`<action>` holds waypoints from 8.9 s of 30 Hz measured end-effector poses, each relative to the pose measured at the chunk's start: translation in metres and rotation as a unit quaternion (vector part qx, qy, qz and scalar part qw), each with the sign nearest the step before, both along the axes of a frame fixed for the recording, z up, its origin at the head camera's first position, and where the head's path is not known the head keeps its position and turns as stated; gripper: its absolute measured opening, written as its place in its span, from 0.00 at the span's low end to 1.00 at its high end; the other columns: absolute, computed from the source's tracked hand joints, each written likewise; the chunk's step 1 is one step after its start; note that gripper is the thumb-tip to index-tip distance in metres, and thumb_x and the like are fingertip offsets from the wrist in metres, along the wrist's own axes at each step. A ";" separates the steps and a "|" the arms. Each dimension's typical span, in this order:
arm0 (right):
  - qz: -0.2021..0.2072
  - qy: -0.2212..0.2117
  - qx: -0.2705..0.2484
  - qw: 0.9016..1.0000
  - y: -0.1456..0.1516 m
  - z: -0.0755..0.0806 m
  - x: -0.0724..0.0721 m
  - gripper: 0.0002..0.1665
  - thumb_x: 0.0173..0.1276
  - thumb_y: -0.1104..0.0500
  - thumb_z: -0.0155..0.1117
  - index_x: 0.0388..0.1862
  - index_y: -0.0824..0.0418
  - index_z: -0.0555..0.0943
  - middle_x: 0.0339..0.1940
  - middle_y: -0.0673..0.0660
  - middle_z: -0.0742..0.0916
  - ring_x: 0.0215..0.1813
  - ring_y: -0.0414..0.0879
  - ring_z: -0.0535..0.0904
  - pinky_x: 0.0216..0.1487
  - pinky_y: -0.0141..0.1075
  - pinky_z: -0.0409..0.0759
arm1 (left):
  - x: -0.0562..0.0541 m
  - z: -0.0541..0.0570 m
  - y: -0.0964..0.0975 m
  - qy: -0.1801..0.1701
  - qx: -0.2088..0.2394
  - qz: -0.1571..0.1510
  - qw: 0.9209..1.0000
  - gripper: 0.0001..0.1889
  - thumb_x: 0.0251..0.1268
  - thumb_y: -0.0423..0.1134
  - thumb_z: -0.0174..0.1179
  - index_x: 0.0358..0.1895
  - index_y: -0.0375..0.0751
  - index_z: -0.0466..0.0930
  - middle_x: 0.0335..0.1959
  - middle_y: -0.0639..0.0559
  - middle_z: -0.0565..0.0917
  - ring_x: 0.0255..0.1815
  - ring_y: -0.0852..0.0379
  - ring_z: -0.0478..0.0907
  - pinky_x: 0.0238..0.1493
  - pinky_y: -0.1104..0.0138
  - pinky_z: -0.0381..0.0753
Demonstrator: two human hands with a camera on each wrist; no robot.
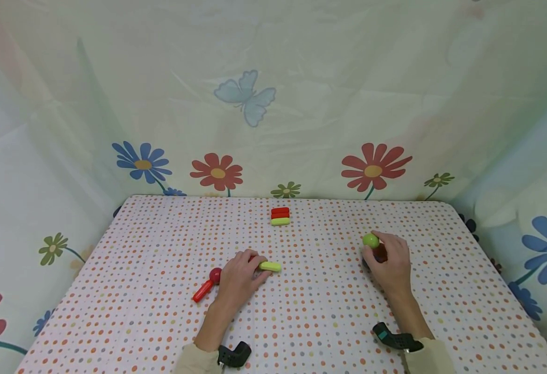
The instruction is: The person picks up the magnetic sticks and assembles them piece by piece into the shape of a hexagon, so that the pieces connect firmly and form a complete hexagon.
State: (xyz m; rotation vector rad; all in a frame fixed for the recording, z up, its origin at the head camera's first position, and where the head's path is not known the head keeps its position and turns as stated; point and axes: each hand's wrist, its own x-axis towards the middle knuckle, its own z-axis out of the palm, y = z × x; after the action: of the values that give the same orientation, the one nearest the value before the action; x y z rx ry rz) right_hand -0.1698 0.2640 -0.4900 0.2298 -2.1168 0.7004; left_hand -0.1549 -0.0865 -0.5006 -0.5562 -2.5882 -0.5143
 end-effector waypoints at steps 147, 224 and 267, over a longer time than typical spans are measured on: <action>0.233 -0.453 -0.348 0.787 -0.139 0.006 0.038 0.19 0.74 0.61 0.54 0.62 0.61 0.72 0.55 0.63 0.81 0.48 0.48 0.84 0.47 0.31 0.83 | -0.004 -0.001 -0.001 0.113 0.025 -0.071 0.991 0.17 0.52 0.38 0.65 0.48 0.49 0.81 0.34 0.59 0.85 0.31 0.65 0.79 0.33 0.73 0.75; 0.215 -0.458 -0.316 0.803 -0.141 0.004 0.037 0.17 0.74 0.62 0.54 0.60 0.61 0.73 0.48 0.60 0.84 0.45 0.45 0.84 0.45 0.30 0.83 | 0.000 0.000 -0.001 0.079 -0.003 -0.040 0.996 0.14 0.48 0.44 0.66 0.41 0.49 0.82 0.27 0.60 0.81 0.25 0.66 0.68 0.26 0.76 0.68; 0.089 -0.342 -0.083 0.932 -0.160 -0.002 -0.071 0.26 0.68 0.57 0.59 0.66 0.52 0.74 0.66 0.61 0.71 0.54 0.53 0.72 0.51 0.44 0.75 | -0.004 0.001 0.002 0.048 -0.043 -0.015 0.998 0.19 0.54 0.47 0.65 0.50 0.49 0.80 0.37 0.58 0.84 0.30 0.63 0.75 0.31 0.72 0.76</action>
State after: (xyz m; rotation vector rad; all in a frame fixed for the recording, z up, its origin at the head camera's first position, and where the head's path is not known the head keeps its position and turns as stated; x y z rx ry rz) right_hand -0.2403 0.1040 -0.4923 0.0881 -2.6928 1.1936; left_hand -0.1590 -0.0842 -0.4991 -0.6336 -2.5226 -0.3774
